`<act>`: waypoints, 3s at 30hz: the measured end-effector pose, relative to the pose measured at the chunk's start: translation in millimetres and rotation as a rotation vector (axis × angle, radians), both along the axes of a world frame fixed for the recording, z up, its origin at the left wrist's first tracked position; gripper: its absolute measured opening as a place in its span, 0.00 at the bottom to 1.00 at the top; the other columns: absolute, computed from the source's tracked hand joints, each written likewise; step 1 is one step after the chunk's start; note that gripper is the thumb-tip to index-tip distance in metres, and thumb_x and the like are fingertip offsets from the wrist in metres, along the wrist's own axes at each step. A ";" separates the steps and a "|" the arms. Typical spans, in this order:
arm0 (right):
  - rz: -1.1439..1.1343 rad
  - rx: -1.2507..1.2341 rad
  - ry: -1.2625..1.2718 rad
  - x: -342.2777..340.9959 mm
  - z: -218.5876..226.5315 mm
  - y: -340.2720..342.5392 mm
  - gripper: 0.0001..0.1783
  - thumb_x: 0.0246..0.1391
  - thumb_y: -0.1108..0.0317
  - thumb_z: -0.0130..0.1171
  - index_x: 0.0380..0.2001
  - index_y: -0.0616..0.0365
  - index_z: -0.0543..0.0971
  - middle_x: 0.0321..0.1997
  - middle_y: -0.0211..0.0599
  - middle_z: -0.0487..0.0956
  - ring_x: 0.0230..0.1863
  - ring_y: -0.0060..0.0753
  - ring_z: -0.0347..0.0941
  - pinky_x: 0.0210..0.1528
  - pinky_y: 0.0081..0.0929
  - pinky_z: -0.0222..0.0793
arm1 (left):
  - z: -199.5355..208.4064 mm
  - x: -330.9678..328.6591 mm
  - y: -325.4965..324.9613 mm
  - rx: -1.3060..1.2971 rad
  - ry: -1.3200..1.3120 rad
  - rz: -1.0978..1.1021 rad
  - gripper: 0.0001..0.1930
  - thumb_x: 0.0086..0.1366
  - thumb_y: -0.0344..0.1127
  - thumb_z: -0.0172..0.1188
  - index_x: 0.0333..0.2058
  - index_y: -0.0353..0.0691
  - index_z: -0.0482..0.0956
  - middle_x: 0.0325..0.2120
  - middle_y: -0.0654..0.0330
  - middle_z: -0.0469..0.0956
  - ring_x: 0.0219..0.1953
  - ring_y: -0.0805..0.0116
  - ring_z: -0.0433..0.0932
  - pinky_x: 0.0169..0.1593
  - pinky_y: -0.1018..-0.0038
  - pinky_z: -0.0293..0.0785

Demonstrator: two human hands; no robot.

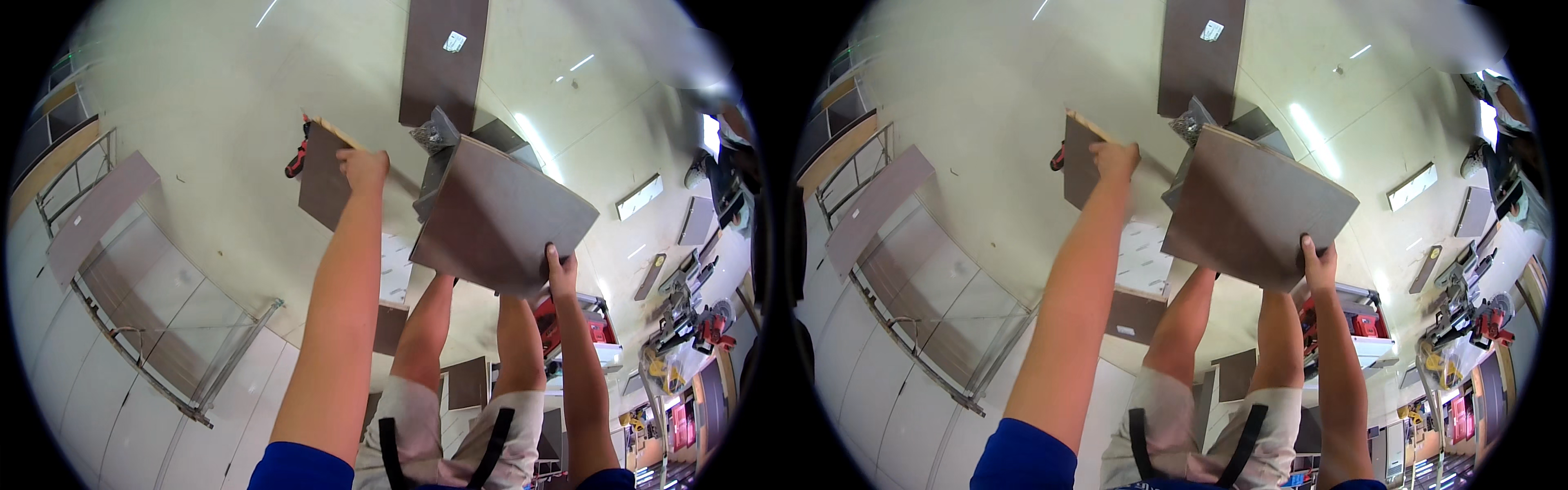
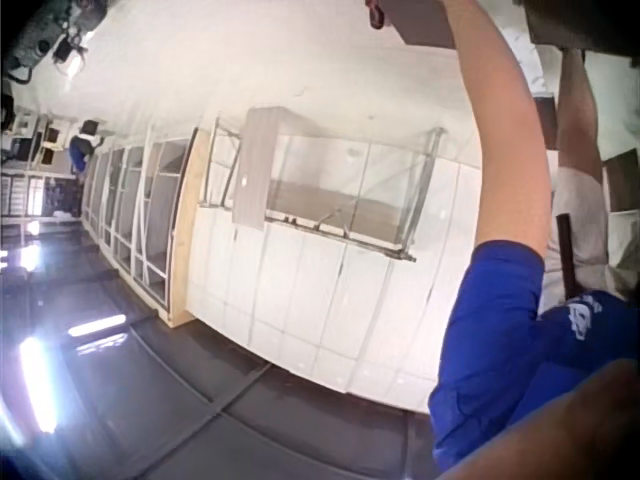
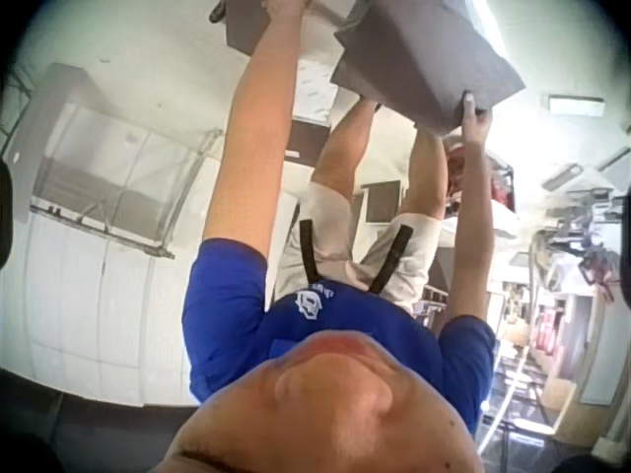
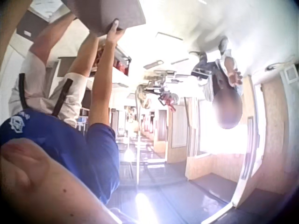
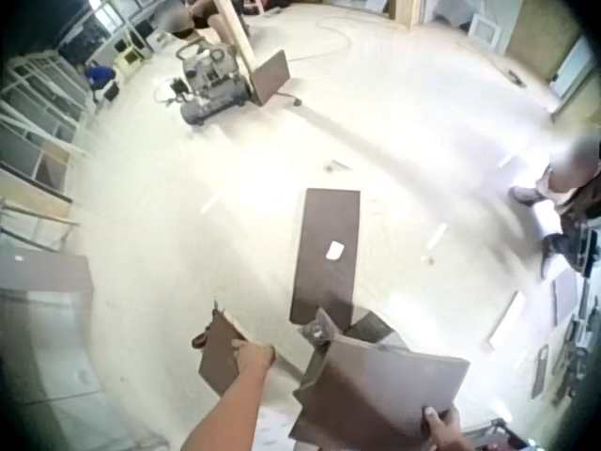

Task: The person is assembling furniture by measuring and marking wooden panels. They use a square ruler and a marker to ensure precise measurements and alignment.

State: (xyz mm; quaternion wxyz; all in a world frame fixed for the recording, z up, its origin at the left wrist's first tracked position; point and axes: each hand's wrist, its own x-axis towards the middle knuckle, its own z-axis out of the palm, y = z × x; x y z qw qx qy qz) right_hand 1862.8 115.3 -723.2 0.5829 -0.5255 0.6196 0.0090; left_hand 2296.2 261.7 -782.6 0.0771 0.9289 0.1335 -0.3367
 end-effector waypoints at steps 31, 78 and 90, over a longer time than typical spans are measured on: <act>-0.084 -0.113 0.032 20.8 51.3 -8.3 0.35 0.51 0.45 0.68 0.46 0.69 0.76 0.43 0.53 0.82 0.45 0.42 0.78 0.51 0.36 0.71 | 109.1 -115.6 -7.7 -0.913 0.138 -0.284 0.27 0.74 0.53 0.47 0.49 0.30 0.76 0.45 0.55 0.79 0.50 0.67 0.74 0.57 0.71 0.67; -1.744 0.009 -0.276 -339.3 243.4 187.7 0.27 0.62 0.50 0.60 0.50 0.63 0.74 0.44 0.40 0.80 0.45 0.31 0.76 0.47 0.35 0.75 | 408.6 -447.8 -107.0 -0.718 0.635 -0.532 0.19 0.76 0.42 0.48 0.56 0.33 0.65 0.48 0.53 0.76 0.46 0.62 0.77 0.48 0.67 0.77; -2.071 0.107 -0.468 -383.8 262.4 272.6 0.33 0.65 0.47 0.54 0.61 0.63 0.66 0.59 0.44 0.74 0.57 0.38 0.72 0.56 0.40 0.73 | 297.2 -451.0 -117.1 -0.658 0.194 -0.975 0.16 0.71 0.36 0.55 0.49 0.29 0.67 0.46 0.49 0.76 0.46 0.59 0.76 0.52 0.64 0.72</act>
